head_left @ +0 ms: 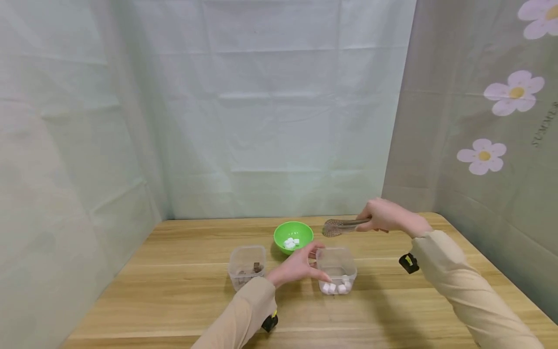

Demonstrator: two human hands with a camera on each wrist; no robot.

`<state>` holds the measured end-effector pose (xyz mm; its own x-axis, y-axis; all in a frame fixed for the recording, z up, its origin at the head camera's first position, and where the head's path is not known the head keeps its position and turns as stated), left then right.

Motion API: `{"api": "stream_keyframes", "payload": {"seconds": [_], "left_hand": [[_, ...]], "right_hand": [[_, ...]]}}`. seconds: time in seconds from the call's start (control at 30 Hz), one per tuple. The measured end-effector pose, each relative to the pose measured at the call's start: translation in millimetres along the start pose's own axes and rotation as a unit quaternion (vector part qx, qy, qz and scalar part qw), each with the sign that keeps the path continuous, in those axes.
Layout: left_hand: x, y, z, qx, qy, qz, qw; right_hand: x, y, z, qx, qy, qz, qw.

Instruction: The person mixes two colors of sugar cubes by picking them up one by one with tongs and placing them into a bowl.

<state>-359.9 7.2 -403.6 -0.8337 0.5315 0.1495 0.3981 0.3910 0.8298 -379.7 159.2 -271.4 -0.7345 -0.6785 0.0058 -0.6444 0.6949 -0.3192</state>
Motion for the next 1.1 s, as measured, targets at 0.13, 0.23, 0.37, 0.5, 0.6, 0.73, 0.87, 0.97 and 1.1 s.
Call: {"api": "stream_keyframes", "payload": {"seconds": [0.13, 0.23, 0.37, 0.5, 0.6, 0.73, 0.87, 0.97, 1.1], "left_hand": [[-0.3, 0.2, -0.6, -0.003, -0.001, 0.001, 1.0000], [-0.6, 0.1, -1.2, -0.002, 0.000, 0.001, 1.0000], [-0.9, -1.0, -2.0, 0.009, 0.002, -0.002, 1.0000], [-0.8, -0.7, -1.5, 0.007, 0.002, 0.000, 1.0000], [-0.6, -0.1, -0.3, 0.003, -0.001, 0.002, 1.0000], [-0.8, -1.0, -0.3, 0.001, 0.000, -0.001, 1.0000], [-0.9, -1.8, -0.5, -0.002, 0.000, -0.004, 1.0000], [-1.0, -1.7, -0.4, -0.008, -0.002, -0.001, 1.0000], [-0.5, -1.1, -0.3, -0.014, -0.005, 0.004, 0.9999]], "right_hand": [[-12.0, -7.1, -1.6, -0.007, -0.022, 0.003, 1.000], [-18.0, -13.0, -1.4, -0.016, -0.040, 0.011, 0.999], [-19.5, -20.4, 3.8, -0.032, -0.070, 0.024, 0.997], [-16.5, -26.2, 13.9, -0.056, -0.095, 0.031, 0.993], [-14.3, -28.3, 22.2, -0.078, -0.110, 0.045, 0.990], [-9.2, -31.5, 32.2, -0.111, -0.124, 0.060, 0.984], [-3.8, -34.9, 38.4, -0.144, -0.127, 0.072, 0.979], [-0.9, -36.7, 41.4, -0.167, -0.126, 0.084, 0.974], [1.1, -37.6, 44.3, -0.177, -0.122, 0.100, 0.971]]}}
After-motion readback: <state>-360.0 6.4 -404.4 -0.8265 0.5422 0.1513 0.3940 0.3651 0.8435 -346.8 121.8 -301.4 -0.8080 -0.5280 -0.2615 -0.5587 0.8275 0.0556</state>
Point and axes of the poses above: each hand's wrist, its own x-axis towards the middle knuckle, its own z-axis out of the palm, y = z × x, the point moved 8 cm from there along x, towards the middle knuckle
